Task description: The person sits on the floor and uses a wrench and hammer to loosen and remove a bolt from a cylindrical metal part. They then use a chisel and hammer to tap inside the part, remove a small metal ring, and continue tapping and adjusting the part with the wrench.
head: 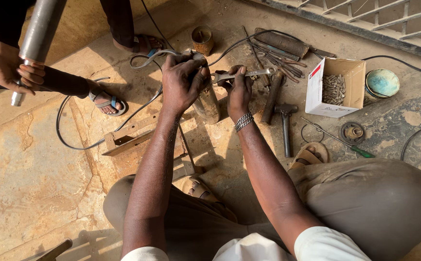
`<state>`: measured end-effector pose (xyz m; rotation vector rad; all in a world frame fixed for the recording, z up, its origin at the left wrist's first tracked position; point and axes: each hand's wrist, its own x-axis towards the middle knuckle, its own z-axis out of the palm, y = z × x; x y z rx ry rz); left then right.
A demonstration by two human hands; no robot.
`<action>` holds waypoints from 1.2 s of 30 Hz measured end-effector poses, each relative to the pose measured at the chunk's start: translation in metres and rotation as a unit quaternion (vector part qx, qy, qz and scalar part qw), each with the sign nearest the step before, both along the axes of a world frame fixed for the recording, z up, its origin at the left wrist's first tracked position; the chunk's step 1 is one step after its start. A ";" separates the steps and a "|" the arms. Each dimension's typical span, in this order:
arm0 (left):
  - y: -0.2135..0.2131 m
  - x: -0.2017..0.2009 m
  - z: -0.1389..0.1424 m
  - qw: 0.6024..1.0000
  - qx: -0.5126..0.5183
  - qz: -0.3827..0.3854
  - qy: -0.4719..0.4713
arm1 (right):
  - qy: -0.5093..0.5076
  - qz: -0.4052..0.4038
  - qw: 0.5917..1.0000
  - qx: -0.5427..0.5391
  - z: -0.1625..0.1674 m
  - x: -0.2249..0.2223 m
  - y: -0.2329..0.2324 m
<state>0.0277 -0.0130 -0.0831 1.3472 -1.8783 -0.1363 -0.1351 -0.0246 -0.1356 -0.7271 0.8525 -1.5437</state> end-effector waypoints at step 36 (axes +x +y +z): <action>-0.001 0.023 0.013 0.998 -0.051 -0.008 0.023 | 0.071 -0.181 0.980 -0.028 -0.016 0.067 0.042</action>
